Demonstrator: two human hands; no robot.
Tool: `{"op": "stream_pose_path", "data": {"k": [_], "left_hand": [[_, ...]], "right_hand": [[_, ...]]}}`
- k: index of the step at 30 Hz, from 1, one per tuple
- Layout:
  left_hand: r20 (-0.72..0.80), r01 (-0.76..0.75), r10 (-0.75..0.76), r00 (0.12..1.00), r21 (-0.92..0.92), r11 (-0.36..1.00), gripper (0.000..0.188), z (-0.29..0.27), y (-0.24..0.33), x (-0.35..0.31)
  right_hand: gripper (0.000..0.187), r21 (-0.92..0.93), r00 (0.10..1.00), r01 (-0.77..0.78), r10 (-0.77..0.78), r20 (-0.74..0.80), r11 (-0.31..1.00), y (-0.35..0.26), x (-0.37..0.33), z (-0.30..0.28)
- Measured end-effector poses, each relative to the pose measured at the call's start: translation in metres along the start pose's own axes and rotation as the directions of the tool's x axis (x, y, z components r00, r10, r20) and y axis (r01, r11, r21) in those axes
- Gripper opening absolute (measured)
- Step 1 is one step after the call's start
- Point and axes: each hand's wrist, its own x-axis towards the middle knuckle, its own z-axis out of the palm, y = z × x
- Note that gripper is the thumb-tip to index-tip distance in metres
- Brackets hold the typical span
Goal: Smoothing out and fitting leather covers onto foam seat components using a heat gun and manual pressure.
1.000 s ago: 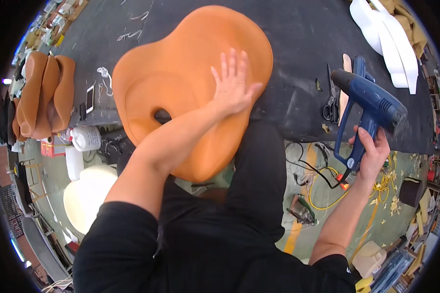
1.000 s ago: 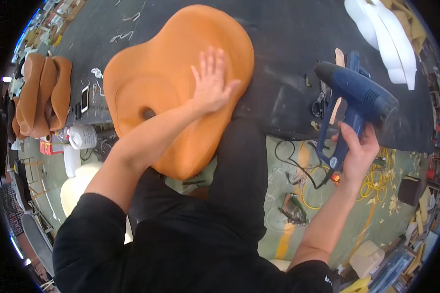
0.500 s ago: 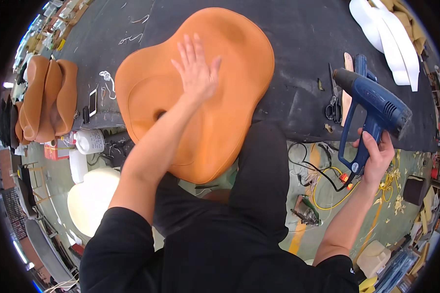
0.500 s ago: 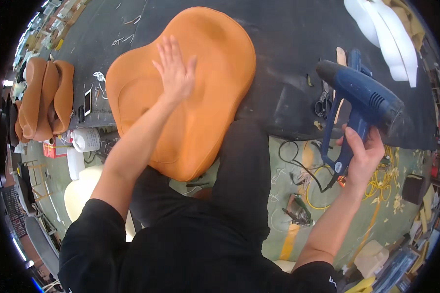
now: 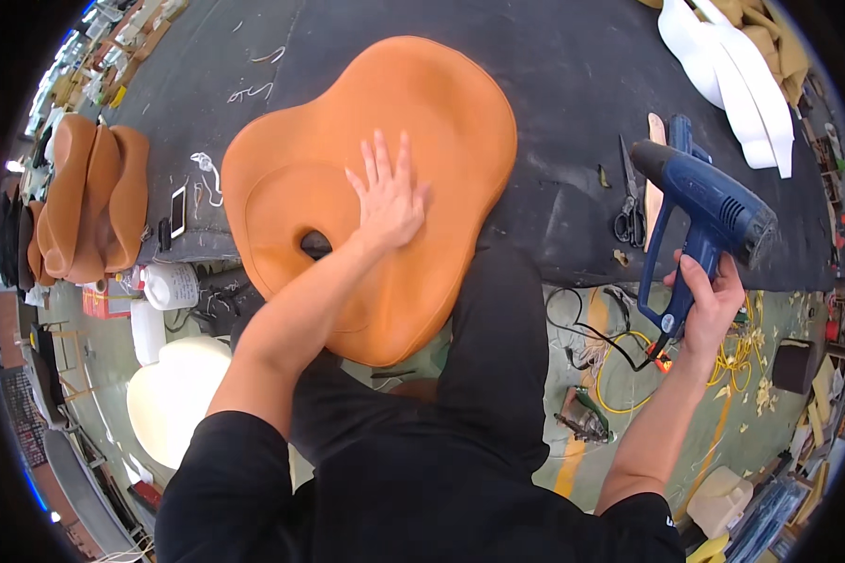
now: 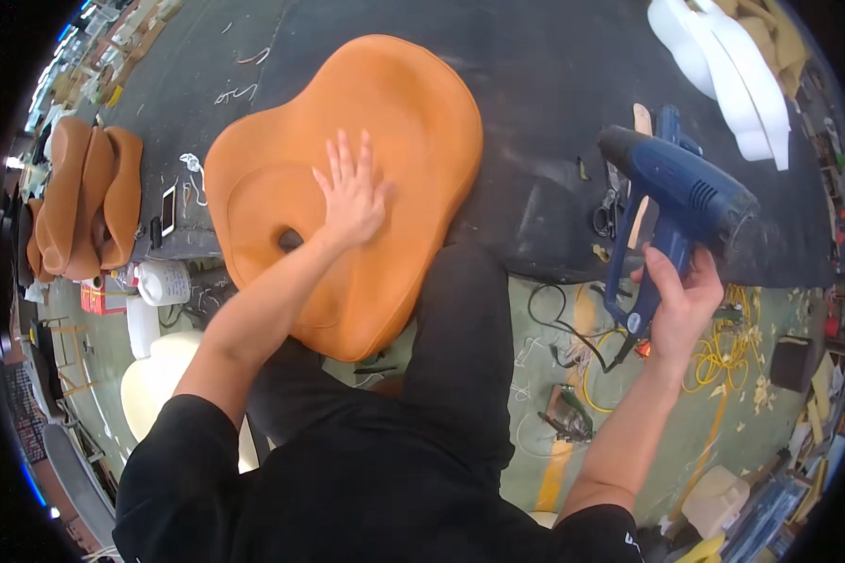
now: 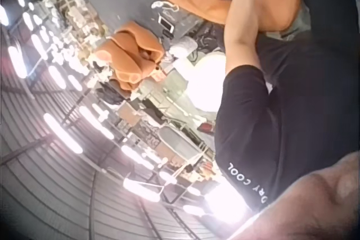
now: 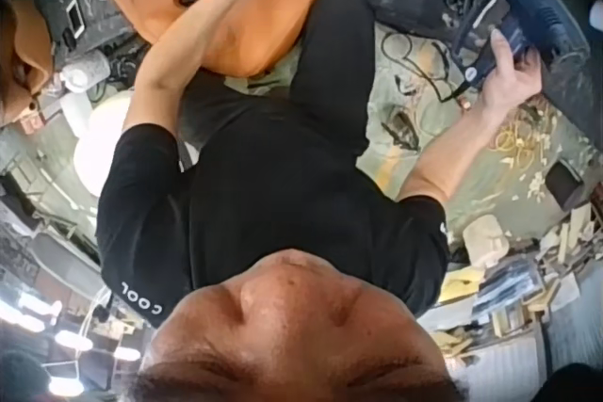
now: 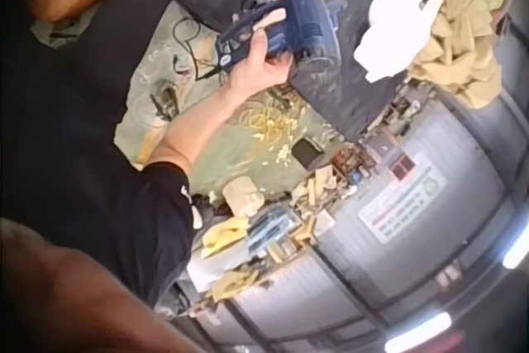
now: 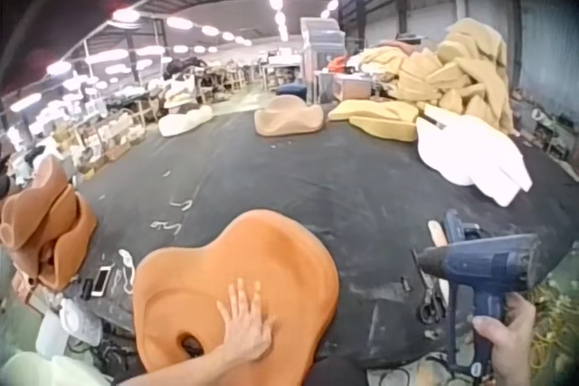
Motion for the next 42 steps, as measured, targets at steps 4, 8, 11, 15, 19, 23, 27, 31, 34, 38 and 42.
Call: {"op": "stream_pose_path", "data": {"k": [4,8,11,15,19,23,27,31,34,38,42], "left_hand": [[-0.330,-0.236,0.204,0.922,-0.058,0.970,0.086,-0.012,0.038,0.044],[0.269,-0.211,0.205,0.941,-0.005,0.977,0.090,0.019,0.056,0.020],[-0.011,-0.225,0.227,0.974,0.068,0.972,0.094,0.031,0.055,0.020],[-0.241,-0.417,0.392,0.888,-0.062,0.907,0.099,0.031,0.065,0.015],[0.261,-0.332,0.313,0.913,0.029,0.943,0.104,0.026,0.069,-0.007],[0.475,-0.407,0.410,0.778,-0.116,0.906,0.084,-0.002,0.039,-0.061],[0.320,-0.451,0.480,0.817,-0.164,0.877,0.087,-0.037,0.013,-0.143],[0.250,-0.312,0.359,0.899,-0.208,0.927,0.102,-0.038,0.002,-0.223],[0.064,-0.216,0.246,0.967,-0.308,0.927,0.119,-0.016,-0.004,-0.251],[0.069,-0.097,0.111,0.991,-0.179,0.979,0.127,0.006,-0.018,-0.258],[0.056,-0.080,0.106,0.993,-0.344,0.936,0.124,0.006,-0.022,-0.254]], "right_hand": [[0.027,0.033,0.999,-0.022,0.021,0.039,0.999,0.005,-0.005,0.000],[0.030,0.044,0.998,-0.048,0.047,0.031,0.998,0.004,-0.015,-0.002],[0.033,0.035,0.999,-0.045,0.045,0.012,0.998,-0.002,-0.018,-0.009],[0.030,0.024,0.999,-0.014,0.015,-0.047,1.000,-0.007,-0.013,-0.018],[0.027,0.009,0.998,-0.023,0.024,-0.050,1.000,-0.002,-0.016,-0.023],[0.028,0.104,0.999,-0.033,0.037,-0.040,0.994,0.002,-0.028,-0.027],[0.026,0.055,0.998,-0.051,0.053,-0.035,0.997,0.004,-0.034,-0.031],[0.024,0.057,0.998,-0.047,0.049,-0.038,0.997,0.003,-0.039,-0.031],[0.023,0.066,0.999,-0.027,0.029,-0.040,0.997,0.002,-0.047,-0.030],[0.025,0.092,0.999,-0.040,0.042,-0.021,0.995,0.002,-0.062,-0.026],[0.028,0.113,0.999,-0.038,0.038,0.000,0.993,0.001,-0.080,-0.023]]}}
